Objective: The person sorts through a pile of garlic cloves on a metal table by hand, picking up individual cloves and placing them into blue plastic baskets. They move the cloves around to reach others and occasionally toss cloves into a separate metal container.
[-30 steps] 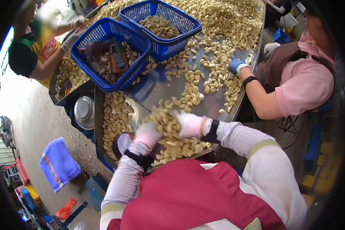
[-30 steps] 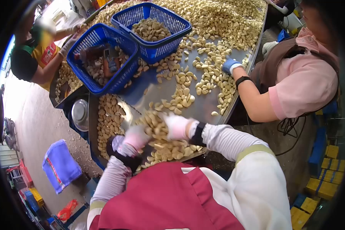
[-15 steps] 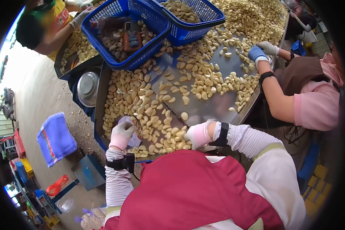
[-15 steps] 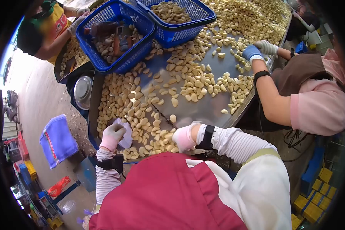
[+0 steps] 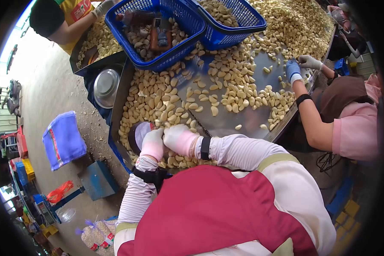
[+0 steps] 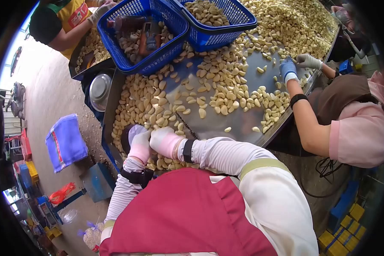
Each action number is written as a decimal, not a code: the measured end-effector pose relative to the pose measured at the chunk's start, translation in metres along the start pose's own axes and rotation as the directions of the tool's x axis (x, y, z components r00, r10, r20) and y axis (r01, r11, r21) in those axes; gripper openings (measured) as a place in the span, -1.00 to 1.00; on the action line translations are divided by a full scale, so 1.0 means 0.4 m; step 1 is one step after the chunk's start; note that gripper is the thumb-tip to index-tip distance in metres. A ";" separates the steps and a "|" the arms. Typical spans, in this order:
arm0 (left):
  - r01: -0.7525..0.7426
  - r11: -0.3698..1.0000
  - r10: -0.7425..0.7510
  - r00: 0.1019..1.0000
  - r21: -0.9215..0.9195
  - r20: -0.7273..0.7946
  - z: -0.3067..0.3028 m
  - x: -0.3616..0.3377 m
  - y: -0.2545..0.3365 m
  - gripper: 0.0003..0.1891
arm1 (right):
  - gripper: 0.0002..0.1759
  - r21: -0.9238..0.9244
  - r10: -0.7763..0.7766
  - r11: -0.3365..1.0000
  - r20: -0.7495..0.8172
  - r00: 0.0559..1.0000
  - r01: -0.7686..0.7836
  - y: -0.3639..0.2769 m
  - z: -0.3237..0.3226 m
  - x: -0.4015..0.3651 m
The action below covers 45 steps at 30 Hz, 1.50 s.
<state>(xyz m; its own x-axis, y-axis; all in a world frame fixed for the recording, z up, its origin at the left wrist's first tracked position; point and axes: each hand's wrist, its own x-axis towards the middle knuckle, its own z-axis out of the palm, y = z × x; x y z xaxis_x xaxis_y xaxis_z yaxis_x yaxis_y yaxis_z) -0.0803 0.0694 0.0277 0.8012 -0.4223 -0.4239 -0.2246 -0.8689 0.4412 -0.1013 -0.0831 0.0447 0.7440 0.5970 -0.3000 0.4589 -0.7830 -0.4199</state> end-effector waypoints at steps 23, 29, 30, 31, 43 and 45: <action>-0.149 0.927 0.107 0.985 -0.346 -0.139 -0.108 -0.001 0.116 -0.80 | -0.73 0.827 0.231 -0.468 0.456 0.860 -0.312 0.120 -0.114 -0.147; -0.409 0.801 0.134 0.834 0.437 0.535 -0.004 -0.072 0.091 -0.86 | -0.85 0.190 0.196 0.938 -0.981 0.006 0.290 0.308 -0.548 -0.083; -0.443 0.777 0.157 0.825 0.447 0.544 0.002 -0.078 0.098 -0.86 | -0.78 0.096 0.101 0.989 -0.994 0.039 -0.110 0.351 -0.585 -0.069; -0.475 0.750 0.184 0.818 0.460 0.544 0.008 -0.075 0.100 -0.86 | -0.70 -0.022 0.028 0.870 -0.995 0.095 -0.493 0.378 -0.628 -0.059; -0.225 0.753 0.284 0.959 -0.618 -0.003 -0.128 0.019 0.125 -0.86 | -0.53 0.935 -0.107 0.292 0.240 0.965 -0.200 0.169 -0.112 -0.133; -0.339 0.734 0.331 0.935 -0.588 -0.127 -0.167 0.038 0.133 -0.84 | -0.62 0.963 -0.197 0.094 0.265 0.944 -0.251 0.174 -0.141 -0.105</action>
<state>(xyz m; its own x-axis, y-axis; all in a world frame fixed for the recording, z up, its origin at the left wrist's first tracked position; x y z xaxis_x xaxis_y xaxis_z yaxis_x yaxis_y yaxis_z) -0.0431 0.0339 0.0976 0.7453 -0.6496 -0.1501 -0.1110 -0.3429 0.9328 -0.0731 -0.1724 0.0765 0.4830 0.7641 -0.4277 -0.6118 -0.0549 -0.7891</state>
